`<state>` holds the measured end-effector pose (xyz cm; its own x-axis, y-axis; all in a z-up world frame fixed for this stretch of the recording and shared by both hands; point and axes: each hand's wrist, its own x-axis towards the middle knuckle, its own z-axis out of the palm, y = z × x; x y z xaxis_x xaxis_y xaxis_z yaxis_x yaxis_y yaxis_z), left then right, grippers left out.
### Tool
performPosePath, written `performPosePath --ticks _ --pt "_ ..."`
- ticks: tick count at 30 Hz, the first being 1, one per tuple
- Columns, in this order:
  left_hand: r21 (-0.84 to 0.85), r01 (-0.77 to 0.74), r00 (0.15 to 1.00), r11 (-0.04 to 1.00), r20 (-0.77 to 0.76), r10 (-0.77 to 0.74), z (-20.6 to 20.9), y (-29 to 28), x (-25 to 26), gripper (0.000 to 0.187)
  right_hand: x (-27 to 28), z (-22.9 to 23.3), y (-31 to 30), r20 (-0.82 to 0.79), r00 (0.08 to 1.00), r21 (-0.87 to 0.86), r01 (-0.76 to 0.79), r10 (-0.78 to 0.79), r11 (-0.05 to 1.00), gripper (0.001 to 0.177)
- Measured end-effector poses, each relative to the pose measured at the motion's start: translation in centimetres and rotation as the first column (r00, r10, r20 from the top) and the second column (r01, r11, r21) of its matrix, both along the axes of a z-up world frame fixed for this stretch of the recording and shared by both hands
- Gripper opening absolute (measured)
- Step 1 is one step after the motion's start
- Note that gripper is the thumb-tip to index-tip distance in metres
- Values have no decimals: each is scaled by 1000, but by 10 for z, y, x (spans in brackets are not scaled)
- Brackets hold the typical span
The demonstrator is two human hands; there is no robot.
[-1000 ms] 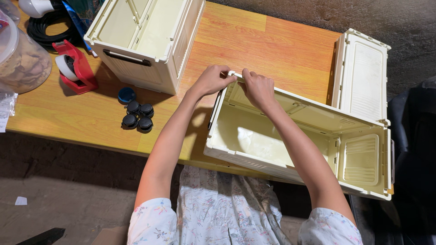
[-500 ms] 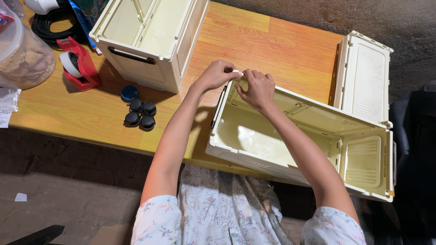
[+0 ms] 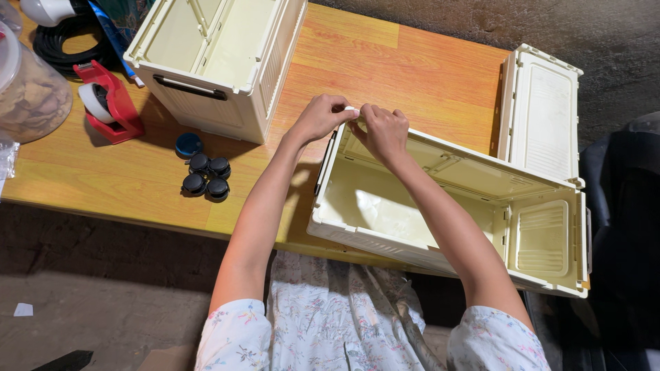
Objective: The person assembles a beige plastic storage box on a wooden table. They unfold the side panels, align and snap the corner joints, insert a hinged lid into the top frame, and secure the lid by engaging the latches. The person then opens and closes the lid to verify the assembly.
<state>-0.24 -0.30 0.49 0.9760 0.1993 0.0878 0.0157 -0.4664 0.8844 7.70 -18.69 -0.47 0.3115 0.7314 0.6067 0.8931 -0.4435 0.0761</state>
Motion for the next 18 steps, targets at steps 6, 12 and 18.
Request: performPosePath --ticks 6,12,18 --pt "-4 -1 1000 1000 6 1 3 -1 -3 38 3 1 -1 -18 1000 -13 -25 24 1000 34" --pt "-32 -11 1000 999 13 11 1 -2 -1 38 4 -1 -1 -37 999 -27 -8 7 1000 35" --pt "-3 -3 1000 1000 14 3 1 -3 -1 38 6 -3 0 -29 999 -39 12 -13 999 35"
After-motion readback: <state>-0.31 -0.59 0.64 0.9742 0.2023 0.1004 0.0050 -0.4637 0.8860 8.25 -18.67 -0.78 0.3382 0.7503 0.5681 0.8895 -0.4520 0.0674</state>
